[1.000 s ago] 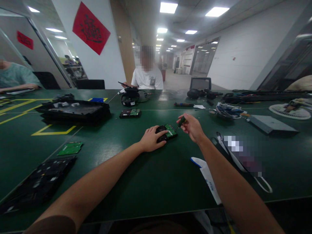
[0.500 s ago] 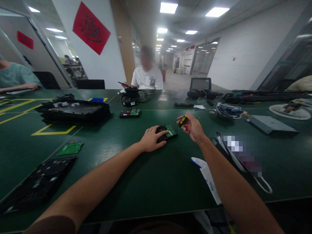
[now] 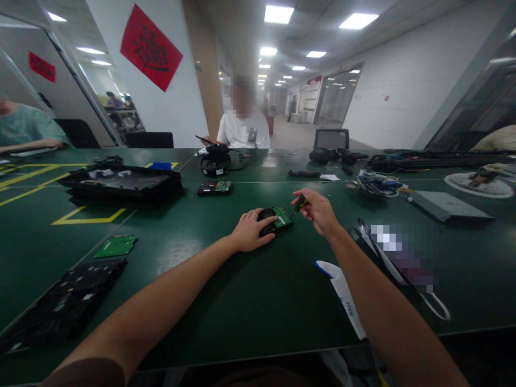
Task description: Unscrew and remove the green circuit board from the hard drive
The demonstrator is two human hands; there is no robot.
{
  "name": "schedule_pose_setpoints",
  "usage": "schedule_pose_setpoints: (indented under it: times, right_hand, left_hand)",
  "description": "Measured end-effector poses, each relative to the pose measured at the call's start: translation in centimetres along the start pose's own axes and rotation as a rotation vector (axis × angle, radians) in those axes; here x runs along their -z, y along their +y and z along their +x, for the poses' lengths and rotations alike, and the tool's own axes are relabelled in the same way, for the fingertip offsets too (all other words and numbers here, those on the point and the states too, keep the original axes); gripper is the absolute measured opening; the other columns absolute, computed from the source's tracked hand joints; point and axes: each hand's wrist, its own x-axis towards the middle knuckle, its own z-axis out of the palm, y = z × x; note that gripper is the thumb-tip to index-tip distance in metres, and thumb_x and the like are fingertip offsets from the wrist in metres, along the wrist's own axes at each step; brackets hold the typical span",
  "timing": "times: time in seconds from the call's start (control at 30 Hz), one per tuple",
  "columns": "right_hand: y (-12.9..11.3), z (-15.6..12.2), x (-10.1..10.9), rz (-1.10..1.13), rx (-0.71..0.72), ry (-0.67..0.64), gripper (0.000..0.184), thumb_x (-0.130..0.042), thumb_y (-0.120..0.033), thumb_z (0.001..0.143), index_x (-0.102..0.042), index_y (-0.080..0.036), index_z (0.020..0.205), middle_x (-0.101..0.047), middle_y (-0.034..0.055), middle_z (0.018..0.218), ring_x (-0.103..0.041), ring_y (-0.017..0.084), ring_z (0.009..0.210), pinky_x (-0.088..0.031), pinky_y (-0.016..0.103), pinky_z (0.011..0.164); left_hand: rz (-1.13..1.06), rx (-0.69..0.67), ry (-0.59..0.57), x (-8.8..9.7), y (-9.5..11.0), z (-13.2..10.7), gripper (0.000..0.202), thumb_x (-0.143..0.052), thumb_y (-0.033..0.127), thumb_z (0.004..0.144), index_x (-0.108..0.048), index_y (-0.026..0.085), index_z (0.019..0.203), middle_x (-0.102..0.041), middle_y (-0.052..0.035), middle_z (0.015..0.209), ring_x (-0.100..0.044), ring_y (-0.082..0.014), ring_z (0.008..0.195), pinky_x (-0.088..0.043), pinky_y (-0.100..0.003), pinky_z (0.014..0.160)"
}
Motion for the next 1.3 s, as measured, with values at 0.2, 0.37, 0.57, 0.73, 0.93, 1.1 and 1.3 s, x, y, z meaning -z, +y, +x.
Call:
schedule_pose_setpoints:
  times: [0.2,0.37,0.57,0.73,0.93,1.1,1.3]
  right_hand:
    - [0.01,-0.07,-0.05,-0.004,-0.007,-0.016,0.044,-0.072,-0.063,0.086,-0.069,-0.019,0.088,-0.074,0.0050,0.091,-0.044,0.005,0.047,-0.019,0.021,0.039]
    - [0.06,-0.07,0.02,0.073,-0.060,-0.032,0.052,-0.064,-0.071,0.088,-0.068,-0.019,0.089,-0.076,0.0076,0.093,-0.050,0.007,0.048,-0.025,0.022,0.039]
    - [-0.14,-0.02,-0.05,0.068,-0.068,-0.051,0.055,-0.062,-0.072,0.088,-0.073,-0.019,0.098,-0.075,0.0065,0.089,-0.048,0.008,0.049,-0.025,0.023,0.040]
    - [-0.02,0.06,-0.07,-0.012,-0.016,0.002,0.048,-0.071,-0.067,0.083,-0.072,-0.019,0.087,-0.072,0.0042,0.078,-0.046,0.008,0.050,-0.025,0.023,0.041]
    - [0.39,0.18,0.09,0.002,-0.001,0.004,0.045,-0.071,-0.066,0.086,-0.068,-0.021,0.091,-0.075,0.0040,0.088,-0.048,0.007,0.052,-0.027,0.020,0.042]
    - [0.24,0.05,-0.14,0.019,-0.020,-0.011,0.047,-0.069,-0.067,0.087,-0.070,-0.021,0.095,-0.075,0.0050,0.092,-0.049,0.006,0.051,-0.024,0.019,0.040]
    - [-0.02,-0.09,-0.23,0.065,-0.062,-0.014,0.056,-0.068,-0.075,0.082,-0.067,-0.020,0.089,-0.078,0.0087,0.093,-0.057,0.010,0.051,-0.037,0.023,0.041]
  left_hand:
    - [0.000,0.003,-0.003,-0.07,-0.11,0.04,0.064,-0.060,0.060,0.095,-0.045,0.043,0.155,-0.036,-0.0114,0.159,-0.036,-0.0403,0.145,-0.036,-0.060,0.113]
    - [0.001,-0.003,-0.002,-0.12,-0.18,0.04,0.065,-0.059,0.060,0.095,-0.045,0.042,0.155,-0.036,-0.0118,0.159,-0.037,-0.0408,0.145,-0.036,-0.060,0.113]
    - [-0.012,-0.002,-0.002,0.03,-0.08,-0.01,0.064,-0.060,0.060,0.095,-0.045,0.042,0.155,-0.036,-0.0122,0.160,-0.036,-0.0418,0.146,-0.036,-0.061,0.113]
    - [-0.029,0.009,-0.004,0.04,-0.07,-0.01,0.065,-0.061,0.059,0.094,-0.045,0.043,0.155,-0.036,-0.0112,0.160,-0.036,-0.0419,0.146,-0.035,-0.061,0.113]
    - [-0.021,0.012,-0.002,-0.04,-0.13,-0.02,0.064,-0.061,0.060,0.094,-0.047,0.042,0.154,-0.036,-0.0112,0.160,-0.037,-0.0414,0.145,-0.035,-0.060,0.113]
    - [-0.009,0.002,-0.001,-0.07,-0.17,-0.04,0.065,-0.060,0.061,0.094,-0.046,0.042,0.155,-0.035,-0.0124,0.159,-0.037,-0.0412,0.145,-0.035,-0.060,0.113]
    - [-0.010,0.008,-0.004,-0.01,-0.17,-0.05,0.064,-0.059,0.061,0.095,-0.045,0.043,0.155,-0.036,-0.0120,0.159,-0.037,-0.0411,0.144,-0.035,-0.060,0.113]
